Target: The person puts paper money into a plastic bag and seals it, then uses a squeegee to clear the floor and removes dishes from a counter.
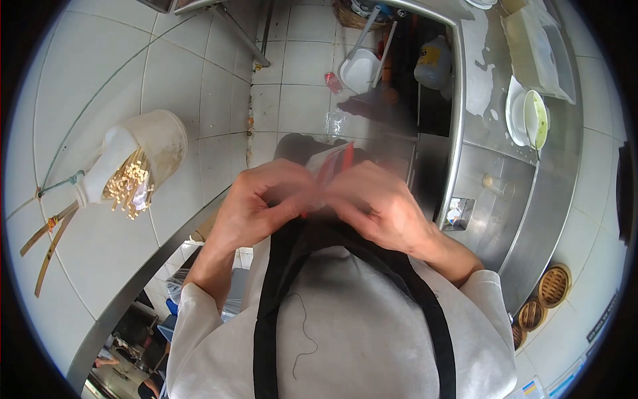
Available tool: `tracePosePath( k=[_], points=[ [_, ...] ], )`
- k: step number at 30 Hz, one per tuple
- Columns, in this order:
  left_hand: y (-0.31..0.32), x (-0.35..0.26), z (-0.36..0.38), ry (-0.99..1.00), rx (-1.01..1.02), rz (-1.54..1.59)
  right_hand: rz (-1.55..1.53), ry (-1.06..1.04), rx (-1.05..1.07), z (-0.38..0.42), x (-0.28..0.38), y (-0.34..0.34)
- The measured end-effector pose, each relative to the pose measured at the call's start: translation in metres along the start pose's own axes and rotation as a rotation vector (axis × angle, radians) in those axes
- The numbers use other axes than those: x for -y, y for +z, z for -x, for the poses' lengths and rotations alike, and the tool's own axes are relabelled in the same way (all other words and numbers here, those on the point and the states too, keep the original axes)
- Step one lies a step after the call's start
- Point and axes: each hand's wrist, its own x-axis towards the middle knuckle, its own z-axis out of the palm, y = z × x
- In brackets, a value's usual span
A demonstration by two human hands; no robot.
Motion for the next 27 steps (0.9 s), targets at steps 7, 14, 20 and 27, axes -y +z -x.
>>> tracePosePath(
  k=[7,14,20,27],
  points=[
    [-0.003,-0.002,-0.004,-0.056,-0.004,0.178,0.011,-0.017,-0.047,0.002,-0.005,0.002],
    [-0.005,0.010,-0.005,0.079,-0.001,-0.040,-0.018,0.001,-0.059,-0.001,-0.007,0.004],
    [0.001,0.010,-0.003,0.043,-0.096,0.069,-0.023,0.005,-0.100,-0.004,-0.011,0.009],
    [0.004,0.013,-0.002,0.100,-0.188,0.072,0.075,0.010,-0.198,-0.005,-0.005,0.012]
  ],
)
